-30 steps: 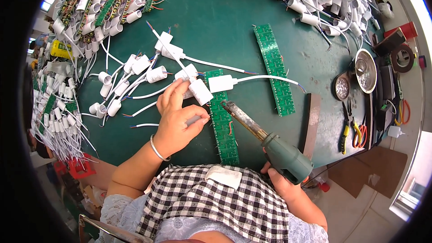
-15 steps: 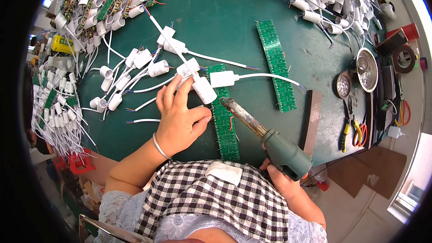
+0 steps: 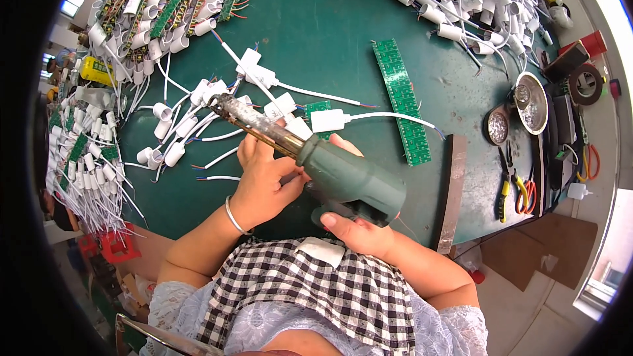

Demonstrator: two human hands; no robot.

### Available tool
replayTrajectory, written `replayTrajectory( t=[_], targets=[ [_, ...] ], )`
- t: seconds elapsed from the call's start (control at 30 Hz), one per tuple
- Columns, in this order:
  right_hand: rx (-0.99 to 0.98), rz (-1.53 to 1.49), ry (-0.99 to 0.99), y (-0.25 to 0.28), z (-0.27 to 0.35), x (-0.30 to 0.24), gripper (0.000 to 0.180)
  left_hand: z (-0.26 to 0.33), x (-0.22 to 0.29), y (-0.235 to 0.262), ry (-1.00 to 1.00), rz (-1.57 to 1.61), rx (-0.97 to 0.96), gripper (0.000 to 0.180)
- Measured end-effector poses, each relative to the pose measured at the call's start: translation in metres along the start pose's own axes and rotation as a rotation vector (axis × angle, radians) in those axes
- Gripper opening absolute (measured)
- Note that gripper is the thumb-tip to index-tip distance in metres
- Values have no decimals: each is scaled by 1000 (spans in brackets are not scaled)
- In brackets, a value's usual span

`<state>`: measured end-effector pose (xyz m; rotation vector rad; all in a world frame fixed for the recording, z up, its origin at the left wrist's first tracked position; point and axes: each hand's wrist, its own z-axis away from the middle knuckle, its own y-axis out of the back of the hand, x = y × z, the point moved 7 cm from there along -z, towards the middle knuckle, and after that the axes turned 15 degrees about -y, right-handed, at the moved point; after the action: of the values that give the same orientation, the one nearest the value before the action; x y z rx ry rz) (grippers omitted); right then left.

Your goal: The person solders wires to LED circuit boards using a soldering iron, then assembles the soldered LED boards into plastic housings.

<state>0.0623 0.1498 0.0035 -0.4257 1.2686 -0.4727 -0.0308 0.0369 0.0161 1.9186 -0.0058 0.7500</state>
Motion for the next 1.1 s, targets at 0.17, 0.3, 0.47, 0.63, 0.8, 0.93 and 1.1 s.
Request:
replayTrajectory(
  t=[0.17, 0.3, 0.47, 0.63, 0.8, 0.93, 1.1],
  targets=[
    [31, 80, 153, 0, -6, -5, 91, 1, -2, -1, -5, 62, 17, 10],
    [-31, 115, -63, 1, -3, 7, 88, 1, -6, 1, -9, 77, 0, 10],
    [97, 48, 63, 11, 4, 5, 77, -2, -8, -4, 9, 84, 60, 9],
    [270, 61, -77, 30, 44, -2, 71, -4, -7, -5, 39, 9, 103, 8],
    [351, 378, -62, 55, 89, -8, 60, -10, -6, -5, 59, -14, 42, 10],
    [397, 554, -192, 67, 113, 1, 53, -11, -6, -5, 63, -24, 38, 10],
    [443, 843, -193, 66, 114, 1, 30, -12, -4, -5, 22, -78, 55, 9]
  ],
)
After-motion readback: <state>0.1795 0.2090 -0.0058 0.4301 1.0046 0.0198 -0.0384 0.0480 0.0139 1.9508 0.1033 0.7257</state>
